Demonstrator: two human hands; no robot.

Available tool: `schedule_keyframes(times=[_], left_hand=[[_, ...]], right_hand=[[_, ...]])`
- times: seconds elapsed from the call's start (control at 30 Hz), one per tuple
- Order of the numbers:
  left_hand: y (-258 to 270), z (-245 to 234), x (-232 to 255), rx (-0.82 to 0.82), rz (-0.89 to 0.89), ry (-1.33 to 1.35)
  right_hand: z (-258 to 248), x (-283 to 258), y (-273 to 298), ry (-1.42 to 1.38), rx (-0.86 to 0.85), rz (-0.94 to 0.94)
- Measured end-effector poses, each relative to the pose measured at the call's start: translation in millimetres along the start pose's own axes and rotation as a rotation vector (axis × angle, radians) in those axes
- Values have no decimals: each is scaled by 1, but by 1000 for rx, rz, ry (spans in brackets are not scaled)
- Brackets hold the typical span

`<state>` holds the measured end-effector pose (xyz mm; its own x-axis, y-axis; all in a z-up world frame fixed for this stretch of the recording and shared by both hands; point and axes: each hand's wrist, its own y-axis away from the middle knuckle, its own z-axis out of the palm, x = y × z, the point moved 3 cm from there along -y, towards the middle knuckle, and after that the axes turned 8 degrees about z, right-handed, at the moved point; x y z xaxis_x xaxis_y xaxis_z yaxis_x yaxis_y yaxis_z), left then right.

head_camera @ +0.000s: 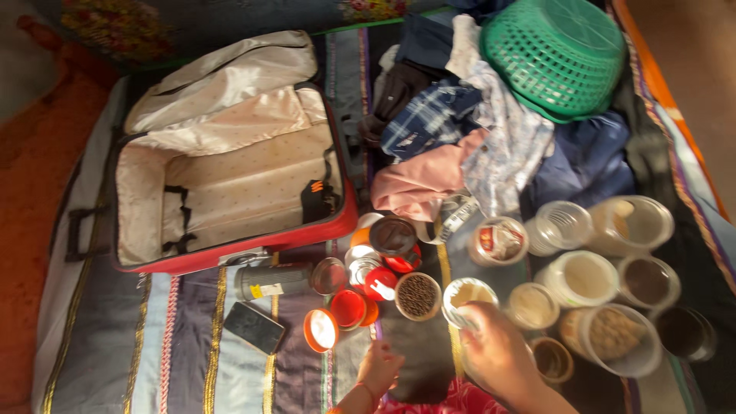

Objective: The person arranges and seals multiple small jars containing dry food items on a bed next to an open suitcase. They pick up each jar, screw on the lid, and place it back among the others. The person handles several jars one at a time, ensuring each is closed before moving to the next.

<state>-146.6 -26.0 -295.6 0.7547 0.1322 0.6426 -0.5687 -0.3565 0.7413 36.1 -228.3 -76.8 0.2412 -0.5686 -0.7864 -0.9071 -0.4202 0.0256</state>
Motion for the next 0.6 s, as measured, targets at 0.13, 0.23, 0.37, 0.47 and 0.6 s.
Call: schedule_keyframes(times=[0.13, 0.23, 0.37, 0.47, 0.6], left_hand=[[-25, -62, -40, 215, -126, 80], [-40, -99, -42, 361, -111, -282], [-53, -128, -23, 437, -276, -265], [-65, -140, -4, 487, -329, -121], [-86, -135, 1, 538, -314, 37]], right_hand=[[63, -37, -39, -44, -135, -291], [108, -32, -76, 39, -220, -298], [168, -21, -122, 459, -332, -298], [202, -15, -156, 648, -497, -234], [226, 2, -182, 864, -611, 201]])
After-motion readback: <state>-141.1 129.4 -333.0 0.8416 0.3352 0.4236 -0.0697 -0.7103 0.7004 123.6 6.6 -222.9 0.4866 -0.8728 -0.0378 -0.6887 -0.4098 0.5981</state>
